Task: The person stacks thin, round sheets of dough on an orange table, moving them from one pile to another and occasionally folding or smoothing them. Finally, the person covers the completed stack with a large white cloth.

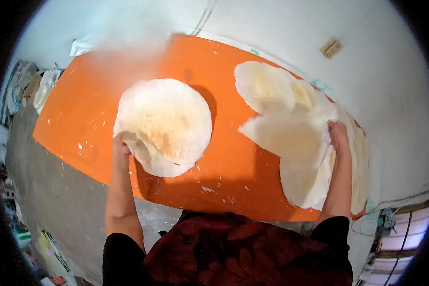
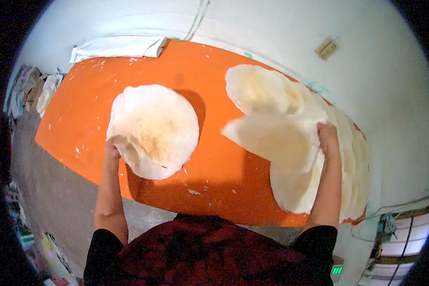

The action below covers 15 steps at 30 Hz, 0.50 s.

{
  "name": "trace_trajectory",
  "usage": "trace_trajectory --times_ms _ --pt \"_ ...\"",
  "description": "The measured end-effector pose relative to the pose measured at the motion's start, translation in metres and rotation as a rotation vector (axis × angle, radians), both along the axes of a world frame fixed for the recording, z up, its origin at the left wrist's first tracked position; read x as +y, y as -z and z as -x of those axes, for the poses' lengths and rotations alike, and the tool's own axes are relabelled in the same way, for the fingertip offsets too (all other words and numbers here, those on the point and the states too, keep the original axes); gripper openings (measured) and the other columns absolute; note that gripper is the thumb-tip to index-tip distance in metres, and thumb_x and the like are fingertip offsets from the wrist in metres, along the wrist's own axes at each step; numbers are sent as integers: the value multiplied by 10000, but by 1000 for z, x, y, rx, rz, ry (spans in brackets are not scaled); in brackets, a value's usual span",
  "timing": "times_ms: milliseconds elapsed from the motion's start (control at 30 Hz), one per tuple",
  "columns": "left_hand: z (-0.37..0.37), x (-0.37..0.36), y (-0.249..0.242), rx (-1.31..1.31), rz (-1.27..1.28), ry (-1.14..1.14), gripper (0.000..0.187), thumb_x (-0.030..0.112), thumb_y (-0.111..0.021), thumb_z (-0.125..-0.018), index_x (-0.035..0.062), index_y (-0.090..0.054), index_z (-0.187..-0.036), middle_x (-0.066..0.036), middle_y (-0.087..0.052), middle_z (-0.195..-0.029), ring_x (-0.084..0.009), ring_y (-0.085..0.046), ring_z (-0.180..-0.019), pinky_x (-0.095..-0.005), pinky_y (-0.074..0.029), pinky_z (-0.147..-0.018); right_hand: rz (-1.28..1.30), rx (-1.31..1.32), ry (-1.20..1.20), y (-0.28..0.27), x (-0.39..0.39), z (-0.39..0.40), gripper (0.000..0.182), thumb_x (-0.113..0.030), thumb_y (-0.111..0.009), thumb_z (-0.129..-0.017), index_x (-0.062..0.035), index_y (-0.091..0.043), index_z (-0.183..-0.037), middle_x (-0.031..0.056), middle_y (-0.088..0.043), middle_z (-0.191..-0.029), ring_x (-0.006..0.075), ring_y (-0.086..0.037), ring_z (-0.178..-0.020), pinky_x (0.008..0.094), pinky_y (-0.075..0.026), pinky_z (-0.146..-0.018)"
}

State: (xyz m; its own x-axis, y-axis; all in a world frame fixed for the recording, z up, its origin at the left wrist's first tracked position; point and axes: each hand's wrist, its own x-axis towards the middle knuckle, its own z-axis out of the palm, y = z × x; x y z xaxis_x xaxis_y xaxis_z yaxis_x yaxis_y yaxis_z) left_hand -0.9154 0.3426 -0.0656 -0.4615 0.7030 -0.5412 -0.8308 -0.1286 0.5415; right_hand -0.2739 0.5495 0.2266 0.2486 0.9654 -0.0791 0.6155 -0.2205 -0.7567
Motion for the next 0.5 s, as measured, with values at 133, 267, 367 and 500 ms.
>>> trace_trajectory --times_ms 133,267,367,500 --pt "-16 -40 -24 -83 39 -189 404 249 -430 -884 -19 -385 -1183 -183 -489 -1101 -335 -487 -1010 -484 -462 -780 -204 -691 -338 -47 58 68 217 -187 -454 -770 11 -527 -819 185 -555 -731 295 -539 -646 405 -430 -580" --pt "-27 -61 -31 115 16 -88 523 275 -505 -854 -3 -305 -1249 -159 -435 -1177 -324 -487 -1002 -454 -451 -789 -487 -1030 -394 -95 59 177 186 -180 -419 -800 -49 -542 -846 183 -579 -824 367 -549 -791 457 -433 -675" --pt "-53 -72 -70 499 432 -228 585 251 -540 -836 -20 -260 -1273 -156 -392 -1211 -271 -477 -1006 -394 -446 -779 -657 -940 -497 -98 43 237 167 -172 -417 -807 -56 -530 -846 157 -590 -803 343 -569 -749 450 -443 -648" --pt "-108 -88 -77 807 466 -286 644 279 -583 -802 -44 -270 -1263 -178 -332 -1256 -286 -404 -1090 -382 -398 -845 -705 -917 -719 9 19 303 181 -172 -427 -812 -91 -556 -910 117 -589 -821 295 -573 -801 397 -453 -640"
